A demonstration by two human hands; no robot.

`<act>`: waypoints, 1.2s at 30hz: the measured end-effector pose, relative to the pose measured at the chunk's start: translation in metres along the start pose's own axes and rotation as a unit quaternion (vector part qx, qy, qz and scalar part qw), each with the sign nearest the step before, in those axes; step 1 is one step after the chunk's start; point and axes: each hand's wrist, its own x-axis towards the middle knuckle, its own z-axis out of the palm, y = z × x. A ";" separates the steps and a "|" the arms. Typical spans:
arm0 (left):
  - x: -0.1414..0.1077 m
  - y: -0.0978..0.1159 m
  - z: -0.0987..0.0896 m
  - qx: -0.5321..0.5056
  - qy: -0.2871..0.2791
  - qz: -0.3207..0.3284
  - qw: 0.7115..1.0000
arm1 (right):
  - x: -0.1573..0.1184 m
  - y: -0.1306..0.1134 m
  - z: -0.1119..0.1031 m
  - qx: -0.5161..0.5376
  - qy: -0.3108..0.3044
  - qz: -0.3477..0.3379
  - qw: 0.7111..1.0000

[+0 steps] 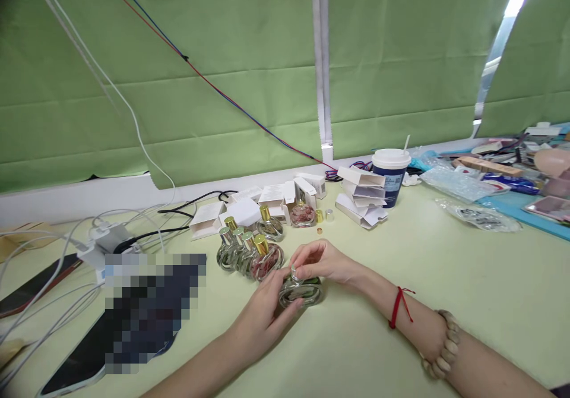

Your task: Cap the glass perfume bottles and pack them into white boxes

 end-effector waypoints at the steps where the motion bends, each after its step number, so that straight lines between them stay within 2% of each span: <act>1: 0.000 0.000 0.000 -0.001 0.000 0.000 1.000 | 0.000 0.000 0.000 -0.008 -0.004 -0.003 1.000; 12: 0.001 0.000 0.000 -0.003 0.000 0.010 1.000 | -0.004 -0.015 0.000 -0.115 -0.015 -0.028 0.993; 17: 0.000 -0.001 0.001 -0.002 0.000 0.006 1.000 | -0.006 -0.018 0.000 -0.136 -0.017 -0.016 0.990; 21: 0.001 0.000 0.000 0.006 -0.003 -0.001 1.000 | -0.005 -0.017 -0.003 -0.123 -0.042 0.011 0.991; 23: 0.001 -0.001 0.000 0.014 0.000 -0.002 1.000 | -0.003 -0.017 -0.007 -0.140 -0.017 0.013 0.990; 25: 0.000 -0.003 0.000 0.020 0.002 -0.003 1.000 | 0.000 -0.017 -0.014 -0.201 0.072 -0.005 0.977; 26: 0.000 -0.003 0.001 0.022 0.002 -0.004 1.000 | 0.001 -0.016 -0.019 -0.255 0.129 -0.022 0.958; 27: -0.001 -0.004 0.002 0.024 0.004 -0.003 1.000 | 0.001 -0.016 -0.025 -0.325 0.185 -0.042 0.927; 28: -0.002 -0.005 0.002 0.026 0.005 -0.001 1.000 | 0.001 -0.015 -0.032 -0.409 0.226 -0.064 0.882; 29: -0.002 -0.006 0.003 0.027 0.007 0.001 1.000 | 0.000 -0.013 -0.040 -0.498 0.248 -0.082 0.827; 31: -0.002 -0.006 0.004 0.030 0.013 0.006 0.999 | -0.001 -0.011 -0.054 -0.647 0.241 -0.080 0.719; 32: -0.002 -0.006 0.004 0.032 0.016 0.006 0.999 | -0.002 -0.010 -0.059 -0.693 0.225 -0.059 0.682; 33: -0.002 -0.005 0.004 0.033 0.017 0.007 0.999 | -0.003 -0.010 -0.063 -0.722 0.208 -0.031 0.659; 36: 0.000 -0.004 0.003 0.038 0.023 0.014 0.999 | -0.005 -0.012 -0.067 -0.755 0.194 0.006 0.627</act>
